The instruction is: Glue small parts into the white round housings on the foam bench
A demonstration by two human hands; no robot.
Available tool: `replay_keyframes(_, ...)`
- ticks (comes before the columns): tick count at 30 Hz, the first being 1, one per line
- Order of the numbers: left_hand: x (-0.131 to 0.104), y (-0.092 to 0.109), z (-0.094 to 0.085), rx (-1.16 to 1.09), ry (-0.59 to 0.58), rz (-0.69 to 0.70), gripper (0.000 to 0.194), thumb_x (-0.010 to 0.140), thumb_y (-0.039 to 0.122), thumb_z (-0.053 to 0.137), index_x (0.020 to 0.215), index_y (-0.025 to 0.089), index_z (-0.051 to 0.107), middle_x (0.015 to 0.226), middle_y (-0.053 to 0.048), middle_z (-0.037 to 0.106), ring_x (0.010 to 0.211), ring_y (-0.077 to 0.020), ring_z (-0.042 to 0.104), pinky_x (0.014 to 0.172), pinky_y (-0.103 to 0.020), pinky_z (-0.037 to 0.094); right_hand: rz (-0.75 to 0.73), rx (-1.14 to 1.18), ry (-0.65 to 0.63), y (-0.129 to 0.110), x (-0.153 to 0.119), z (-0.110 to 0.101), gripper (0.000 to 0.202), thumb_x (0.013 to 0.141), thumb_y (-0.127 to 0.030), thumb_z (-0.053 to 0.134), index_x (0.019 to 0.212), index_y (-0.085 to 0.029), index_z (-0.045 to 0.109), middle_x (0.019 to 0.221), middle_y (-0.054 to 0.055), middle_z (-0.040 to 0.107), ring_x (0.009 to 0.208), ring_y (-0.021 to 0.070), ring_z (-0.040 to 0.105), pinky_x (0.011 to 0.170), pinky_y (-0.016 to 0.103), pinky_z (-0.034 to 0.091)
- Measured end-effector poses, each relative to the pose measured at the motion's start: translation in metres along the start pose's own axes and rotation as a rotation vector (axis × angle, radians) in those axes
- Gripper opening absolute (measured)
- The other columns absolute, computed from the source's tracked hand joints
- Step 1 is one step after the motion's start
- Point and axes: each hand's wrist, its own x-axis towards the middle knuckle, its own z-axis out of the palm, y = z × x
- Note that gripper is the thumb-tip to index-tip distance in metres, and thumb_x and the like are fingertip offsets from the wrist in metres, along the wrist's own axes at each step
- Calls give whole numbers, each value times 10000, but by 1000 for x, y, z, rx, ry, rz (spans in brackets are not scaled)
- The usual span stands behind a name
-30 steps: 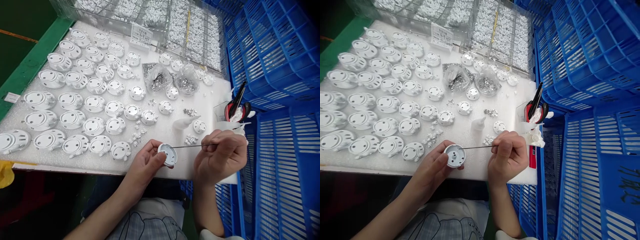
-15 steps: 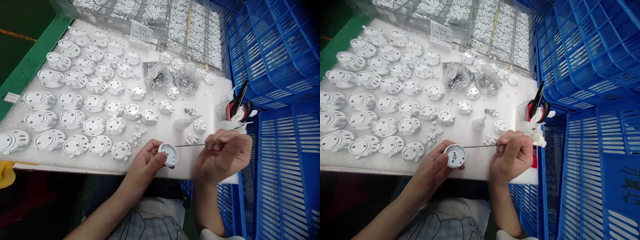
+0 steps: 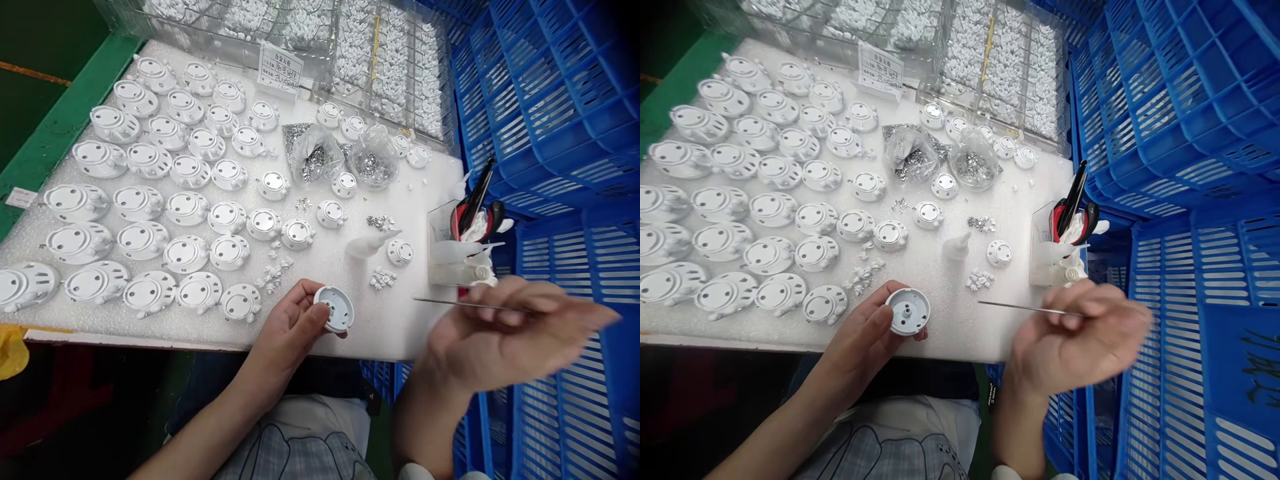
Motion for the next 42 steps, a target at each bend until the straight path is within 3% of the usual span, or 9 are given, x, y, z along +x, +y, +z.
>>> replay_keyframes(6, 1, -1, -3, 0, 32, -1, 459, 754, 566, 932, 896, 186, 716, 748, 27, 720, 711, -103, 678, 713, -162, 561, -317, -288, 244, 13, 40, -42, 394, 980, -385, 665, 693, -263, 425, 628, -55, 346, 460, 97, 276, 392, 284, 193)
replay_keyframes(15, -5, 2, 8, 24, 158, -16, 447, 713, 560, 959, 861, 195, 746, 758, 24, 723, 737, -118, 668, 749, -168, 562, -510, -476, 271, 42, 62, -64, 383, 977, -392, 634, 711, -271, 387, 624, -63, 399, 460, 116, 362, 448, 295, 247)
replay_keyframes(19, -2, -1, 4, -2, 83, -6, 420, 756, 529, 943, 887, 192, 729, 770, 21, 734, 731, -112, 678, 731, -166, 555, -483, -557, 138, 47, 59, -65, 345, 906, -502, 685, 725, -261, 517, 634, -45, 483, 469, 132, 414, 479, 316, 314)
replay_keyframes(21, 0, -1, 0, -5, 29, -2, 431, 763, 535, 937, 889, 188, 714, 770, 16, 738, 722, -110, 677, 724, -170, 556, -444, -589, 21, 48, 59, -68, 289, 880, -530, 703, 907, -243, 675, 828, 8, 611, 506, 119, 423, 476, 320, 339)
replay_keyframes(24, 0, 1, -2, 6, 12, -3, 454, 762, 548, 932, 875, 182, 690, 763, 17, 730, 723, -104, 669, 731, -172, 552, -513, -548, -12, 49, 60, -71, 511, 820, -564, 769, 1252, -295, 723, 1159, 66, 622, 591, 117, 409, 446, 306, 322)
replay_keyframes(29, -3, 1, -2, 50, -25, 15, 397, 830, 517, 887, 935, 191, 686, 790, 25, 728, 734, -108, 689, 747, -188, 553, -581, -386, 48, 26, 33, -56, 168, 892, -416, 780, 988, -295, 845, 789, 6, 578, 496, 98, 359, 472, 322, 236)
replay_keyframes(34, 2, -2, -2, 384, -14, 292, 51, 993, 264, 702, 1013, 228, 732, 875, 21, 746, 789, -119, 717, 768, -209, 561, -326, -439, -436, -2, -2, -25, 65, 942, -295, 750, 957, -278, 811, 674, -21, 600, 608, 146, 522, 572, 324, 394)
replay_keyframes(37, 8, -2, -2, 627, 23, 501, 167, 954, 101, 673, 1002, 236, 760, 959, 10, 778, 901, -138, 734, 839, -222, 554, -134, -508, -758, 1, -6, -4, 237, 920, -312, 779, 1154, -275, 759, 850, -5, 663, 712, 152, 603, 565, 286, 448)
replay_keyframes(42, 11, -5, -7, 623, 5, 574, 217, 921, 74, 702, 1043, 247, 752, 1003, 17, 808, 967, -152, 778, 915, -233, 582, -88, -544, -860, 14, -6, 15, 96, 918, -303, 768, 983, -238, 739, 973, 20, 697, 718, 128, 576, 630, 282, 498)
